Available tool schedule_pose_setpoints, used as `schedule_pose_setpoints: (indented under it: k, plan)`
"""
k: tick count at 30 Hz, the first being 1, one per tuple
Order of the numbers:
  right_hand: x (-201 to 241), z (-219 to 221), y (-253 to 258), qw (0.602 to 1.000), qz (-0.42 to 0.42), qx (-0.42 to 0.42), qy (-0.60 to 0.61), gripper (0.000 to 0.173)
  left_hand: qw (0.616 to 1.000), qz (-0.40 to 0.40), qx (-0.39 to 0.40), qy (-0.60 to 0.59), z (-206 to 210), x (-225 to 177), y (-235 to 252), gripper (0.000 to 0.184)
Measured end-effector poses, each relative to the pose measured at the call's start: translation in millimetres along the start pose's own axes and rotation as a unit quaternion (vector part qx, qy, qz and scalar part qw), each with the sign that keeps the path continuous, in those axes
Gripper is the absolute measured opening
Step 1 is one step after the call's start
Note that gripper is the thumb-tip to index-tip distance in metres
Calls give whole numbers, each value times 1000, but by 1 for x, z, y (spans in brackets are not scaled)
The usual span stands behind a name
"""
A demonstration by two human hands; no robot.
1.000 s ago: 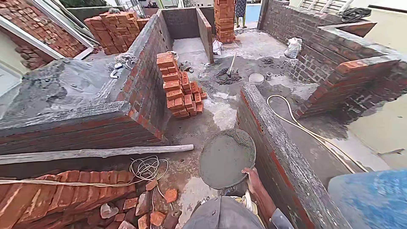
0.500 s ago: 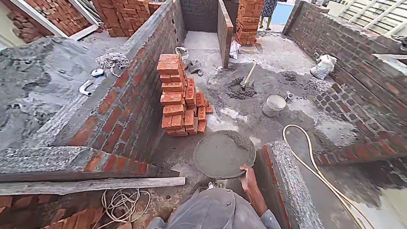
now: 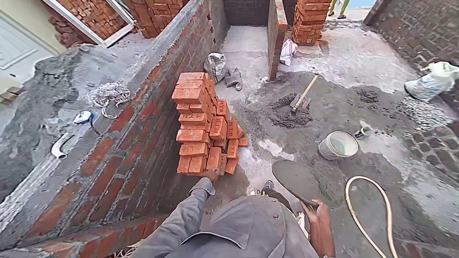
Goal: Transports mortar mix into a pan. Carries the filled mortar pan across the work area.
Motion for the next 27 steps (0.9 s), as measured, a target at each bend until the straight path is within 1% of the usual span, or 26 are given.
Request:
schedule_pose_setpoints:
  k: [1,3,5,7,9,10,12,13,15,17,19,22,24,27]
  plan:
    - [16,21,23,1000,2,3,5,41,1000,-9,15,-5,4,-19,15,42]
    - [37,48,49,1000,20,-8,17,41,998,-25,61,-9,24,-40,32,39]
    - [65,76,73,999,28,-20,29,42,994,-37,99,30,44,-63,46,38]
    - [85,111,104,998,41,-18,44,45,987,-63,130,67,46,-86,60,38]
    - [98,140,135,996,60,-25,62,48,979,-83,160,99,42,-92,93,39]
    - [105,153,151,994,71,-35,70,48,975,-90,168,115,36,-102,111,42]
    - [118,180,183,991,90,-55,81,47,962,-103,195,161,9,-150,141,49]
    - [124,196,199,990,93,-64,87,47,961,-99,186,179,-9,-175,165,50]
    - [137,227,224,986,89,-93,106,46,967,-82,154,184,-50,-214,230,46]
    - [149,256,252,980,79,-119,139,51,972,-74,140,171,-97,-283,283,41]
    - [166,278,277,973,59,-146,170,52,977,-40,128,168,-134,-379,322,39]
    - [186,297,294,954,40,-194,227,50,951,-19,135,277,-187,-523,368,46]
    - [205,307,310,939,27,-219,265,50,952,15,116,284,-207,-603,417,47]
    - [219,316,339,916,15,-259,305,48,958,69,111,254,-210,-710,470,42]
Point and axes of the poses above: each hand's wrist, its own y-axis towards the middle knuckle, its own z-axis out of the palm, x = y × z, the point moved 4 cm from there along y, towards the middle knuckle, and after that the axes turned 15 degrees about x, right-handed, at the moved point
